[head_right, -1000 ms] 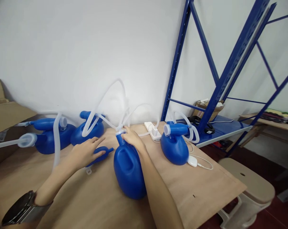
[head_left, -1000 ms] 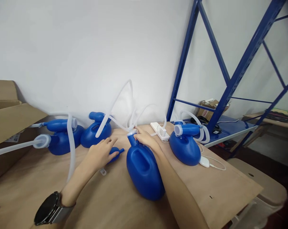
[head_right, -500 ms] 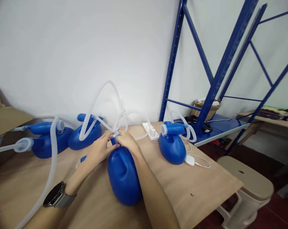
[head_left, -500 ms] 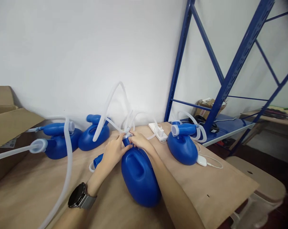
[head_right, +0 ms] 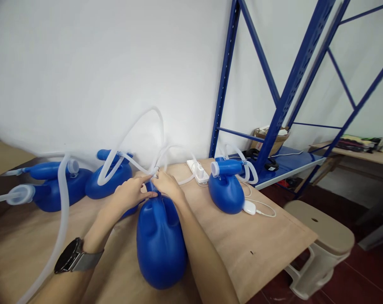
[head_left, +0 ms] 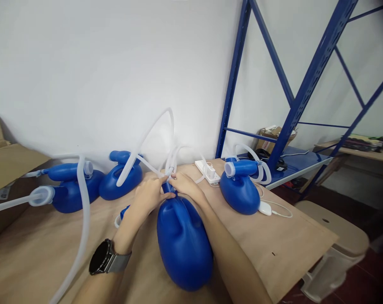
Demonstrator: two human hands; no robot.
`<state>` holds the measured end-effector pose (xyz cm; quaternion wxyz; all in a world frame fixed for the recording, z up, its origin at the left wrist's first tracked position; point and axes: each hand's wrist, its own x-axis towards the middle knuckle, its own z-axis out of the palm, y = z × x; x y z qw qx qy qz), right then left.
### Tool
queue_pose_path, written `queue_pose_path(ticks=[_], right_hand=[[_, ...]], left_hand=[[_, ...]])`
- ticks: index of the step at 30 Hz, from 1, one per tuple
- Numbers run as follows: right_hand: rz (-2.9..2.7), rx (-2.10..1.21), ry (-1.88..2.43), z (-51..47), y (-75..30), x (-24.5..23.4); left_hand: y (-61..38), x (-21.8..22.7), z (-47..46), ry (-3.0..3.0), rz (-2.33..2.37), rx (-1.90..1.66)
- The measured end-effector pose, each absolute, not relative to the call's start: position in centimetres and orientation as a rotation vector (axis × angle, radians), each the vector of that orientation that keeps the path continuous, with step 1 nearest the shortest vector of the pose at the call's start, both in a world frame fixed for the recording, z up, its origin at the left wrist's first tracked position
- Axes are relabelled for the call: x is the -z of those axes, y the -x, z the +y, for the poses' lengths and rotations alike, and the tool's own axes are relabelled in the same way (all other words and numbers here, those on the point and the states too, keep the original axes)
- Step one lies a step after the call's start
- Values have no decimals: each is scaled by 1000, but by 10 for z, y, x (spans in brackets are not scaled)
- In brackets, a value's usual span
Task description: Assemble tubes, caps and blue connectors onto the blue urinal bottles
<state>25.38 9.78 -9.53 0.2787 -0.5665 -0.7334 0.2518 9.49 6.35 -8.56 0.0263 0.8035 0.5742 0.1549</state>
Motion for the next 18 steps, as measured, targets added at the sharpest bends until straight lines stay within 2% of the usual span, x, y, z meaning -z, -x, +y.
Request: queue_pose_path(ticks=[7,18], right_hand=[[-1984,-623,1539,95,-250,94],[-1915,-565,1647,95,-240,96]], left_hand=[[-89,118,80,-2290,1380,-786],[-117,171,90,-1896,1288,-1255]])
